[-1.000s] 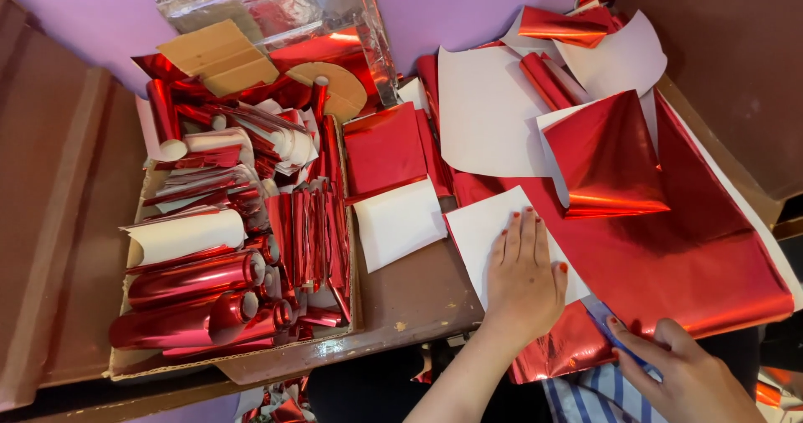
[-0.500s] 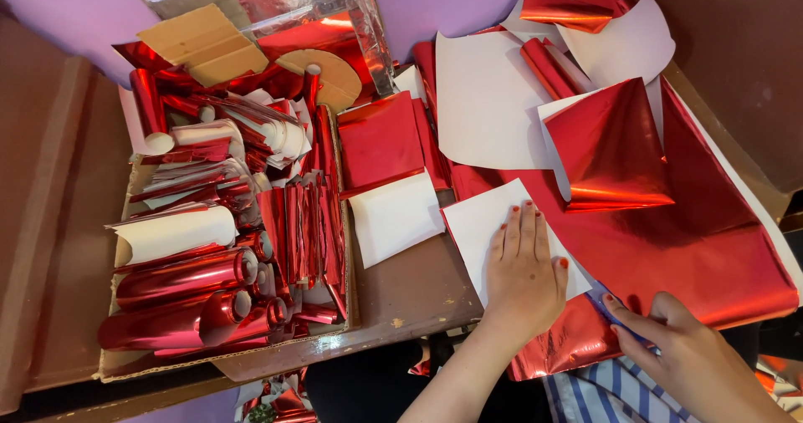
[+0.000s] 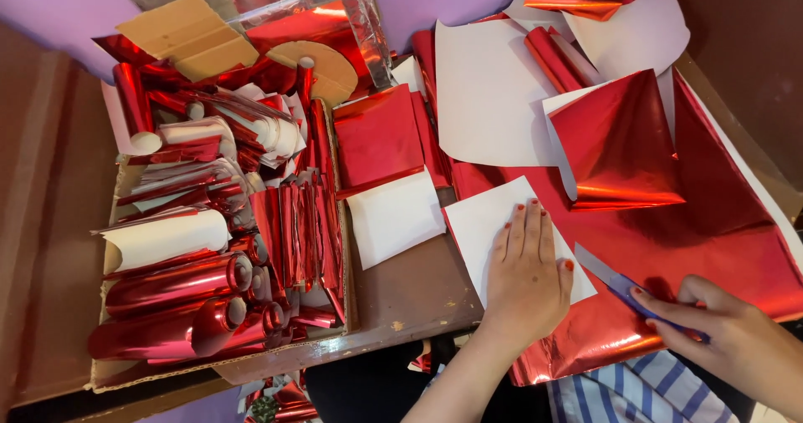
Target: Cutting red metallic paper into smaller pieces, folding them, and sorting them into a storage box.
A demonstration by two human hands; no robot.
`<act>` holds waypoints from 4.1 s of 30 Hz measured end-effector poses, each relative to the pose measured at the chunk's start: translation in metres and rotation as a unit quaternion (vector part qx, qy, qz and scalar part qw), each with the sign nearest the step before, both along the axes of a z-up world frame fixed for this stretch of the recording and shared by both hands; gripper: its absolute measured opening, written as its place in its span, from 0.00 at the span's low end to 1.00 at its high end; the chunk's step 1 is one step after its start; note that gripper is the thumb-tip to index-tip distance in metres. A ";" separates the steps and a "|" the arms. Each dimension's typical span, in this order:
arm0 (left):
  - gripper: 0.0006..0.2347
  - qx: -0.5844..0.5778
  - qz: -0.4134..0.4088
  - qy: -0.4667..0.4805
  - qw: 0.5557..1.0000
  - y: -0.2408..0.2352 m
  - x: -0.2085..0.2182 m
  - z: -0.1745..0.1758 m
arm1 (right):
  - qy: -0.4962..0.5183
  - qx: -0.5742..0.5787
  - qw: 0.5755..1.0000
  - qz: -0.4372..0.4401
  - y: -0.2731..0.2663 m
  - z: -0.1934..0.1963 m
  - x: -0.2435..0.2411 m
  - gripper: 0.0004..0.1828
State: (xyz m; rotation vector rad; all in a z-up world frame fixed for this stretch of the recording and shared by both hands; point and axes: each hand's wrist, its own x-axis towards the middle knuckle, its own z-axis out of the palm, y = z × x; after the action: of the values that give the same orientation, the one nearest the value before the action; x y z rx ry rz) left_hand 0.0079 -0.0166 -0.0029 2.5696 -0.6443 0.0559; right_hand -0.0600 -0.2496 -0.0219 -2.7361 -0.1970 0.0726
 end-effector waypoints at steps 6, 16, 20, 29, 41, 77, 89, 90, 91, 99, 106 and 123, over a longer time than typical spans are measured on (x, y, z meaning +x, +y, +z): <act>0.39 -0.060 -0.045 0.038 0.996 0.007 0.003 0.011 | 0.084 0.110 0.988 -0.067 -0.010 -0.010 -0.009 0.22; 0.12 -0.234 -0.032 -0.004 0.972 0.010 -0.001 0.009 | 0.086 0.138 0.978 -0.127 -0.005 -0.003 -0.028 0.21; 0.04 -0.264 -0.037 0.009 0.964 0.012 0.000 0.010 | 0.076 0.089 0.987 -0.110 -0.006 0.001 -0.032 0.24; 0.10 -0.259 -0.057 0.057 0.963 0.013 0.001 0.017 | 0.033 -0.030 0.999 0.011 0.006 0.009 -0.014 0.23; 0.24 -0.054 -0.018 -0.032 0.998 -0.002 0.001 0.003 | 0.066 -0.069 0.994 -0.044 0.035 0.031 0.011 0.19; 0.24 -0.041 -0.013 -0.030 0.999 -0.001 -0.002 0.006 | -0.116 -0.143 0.983 -0.007 0.075 0.013 0.102 0.19; 0.11 -0.241 0.028 -0.246 0.938 0.003 -0.001 0.047 | -0.017 -0.018 0.998 -0.055 0.069 0.045 0.097 0.24; 0.13 -0.190 0.114 -0.212 0.952 0.006 -0.001 0.043 | 0.021 -0.055 0.997 -0.055 0.069 0.041 0.096 0.25; 0.16 -0.135 0.198 -0.176 0.955 0.010 0.000 0.039 | 0.060 -0.092 0.992 -0.055 0.069 0.038 0.095 0.26; 0.30 -0.324 0.314 0.072 0.889 0.029 -0.003 -0.012 | -0.029 -0.132 0.989 -0.060 0.077 0.016 0.081 0.24; 0.17 -0.379 0.323 -0.015 0.867 0.029 -0.006 -0.016 | -0.031 -0.119 0.990 -0.068 0.075 0.016 0.079 0.22; 0.06 -0.442 0.323 -0.011 0.837 0.043 -0.005 -0.004 | -0.246 -0.124 0.958 -0.075 0.080 0.006 0.075 0.22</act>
State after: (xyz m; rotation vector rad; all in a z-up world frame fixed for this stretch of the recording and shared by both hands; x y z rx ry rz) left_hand 0.0032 0.0259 -0.0066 1.7439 0.2602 0.4853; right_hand 0.0146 -0.1700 -0.0163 -2.9577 -0.1214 -0.6739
